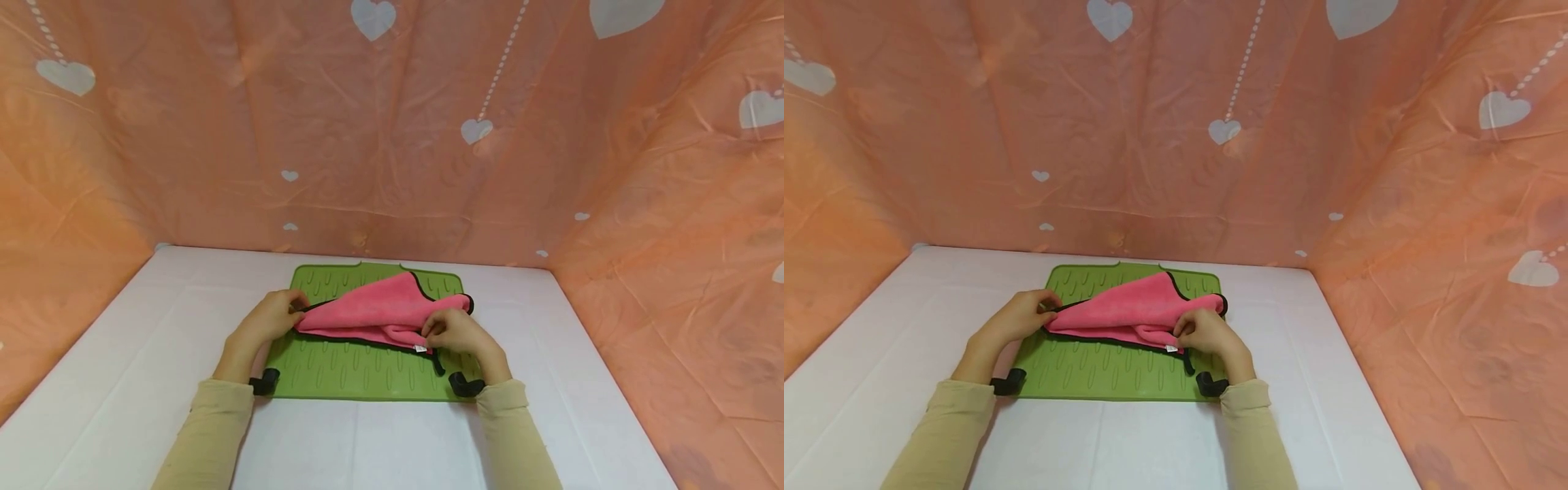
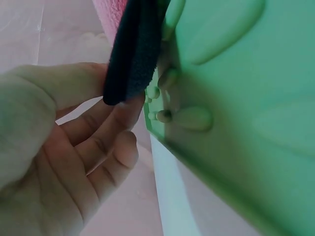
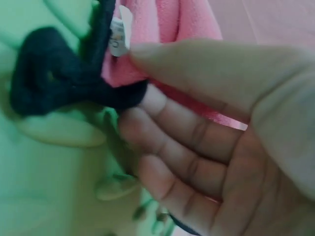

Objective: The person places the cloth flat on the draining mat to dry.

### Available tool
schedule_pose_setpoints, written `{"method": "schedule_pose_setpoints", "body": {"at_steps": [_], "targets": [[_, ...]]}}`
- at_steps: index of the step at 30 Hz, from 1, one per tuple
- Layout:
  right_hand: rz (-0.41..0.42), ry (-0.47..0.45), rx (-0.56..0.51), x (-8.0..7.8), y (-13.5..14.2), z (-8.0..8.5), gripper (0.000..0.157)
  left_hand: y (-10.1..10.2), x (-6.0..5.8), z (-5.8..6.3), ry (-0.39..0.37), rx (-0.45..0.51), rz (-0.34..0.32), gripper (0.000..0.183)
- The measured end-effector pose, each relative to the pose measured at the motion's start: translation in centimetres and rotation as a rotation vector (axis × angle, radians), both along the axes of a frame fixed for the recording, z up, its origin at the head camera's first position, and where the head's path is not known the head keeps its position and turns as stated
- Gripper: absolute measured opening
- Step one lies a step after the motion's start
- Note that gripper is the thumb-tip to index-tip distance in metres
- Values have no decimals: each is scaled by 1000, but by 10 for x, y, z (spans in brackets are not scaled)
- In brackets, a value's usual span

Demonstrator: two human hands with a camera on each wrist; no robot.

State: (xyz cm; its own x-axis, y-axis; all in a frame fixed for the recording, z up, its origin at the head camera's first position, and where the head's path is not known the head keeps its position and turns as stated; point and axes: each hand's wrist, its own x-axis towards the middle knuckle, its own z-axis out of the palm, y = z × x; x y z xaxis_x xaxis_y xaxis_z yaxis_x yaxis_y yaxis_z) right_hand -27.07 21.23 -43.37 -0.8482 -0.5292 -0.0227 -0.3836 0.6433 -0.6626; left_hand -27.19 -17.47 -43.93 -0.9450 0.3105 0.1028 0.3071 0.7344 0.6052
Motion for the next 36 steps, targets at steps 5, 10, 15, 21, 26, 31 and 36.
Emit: {"method": "schedule_pose_setpoints", "body": {"at_steps": [5,10,15,21,26,31,36], "targets": [[-41,8,-54,3,2,-3,7,0,1,4,2,46,0,17],[-119,53,-110,10,9,-7,7,-2,7,0,8,120,-2,19],[-182,89,-118,16,19,-6,8,-4,15,1,48,177,-3,20],[-224,134,-148,23,36,-2,10,-4,30,-1,67,215,-25,18],[-241,144,-164,30,52,-3,11,-4,45,-3,4,230,-65,18],[-202,125,-128,36,61,-5,10,-4,55,-10,-37,168,-167,16],[-113,84,-55,37,66,-11,9,0,60,-14,-66,105,-237,13]]}}
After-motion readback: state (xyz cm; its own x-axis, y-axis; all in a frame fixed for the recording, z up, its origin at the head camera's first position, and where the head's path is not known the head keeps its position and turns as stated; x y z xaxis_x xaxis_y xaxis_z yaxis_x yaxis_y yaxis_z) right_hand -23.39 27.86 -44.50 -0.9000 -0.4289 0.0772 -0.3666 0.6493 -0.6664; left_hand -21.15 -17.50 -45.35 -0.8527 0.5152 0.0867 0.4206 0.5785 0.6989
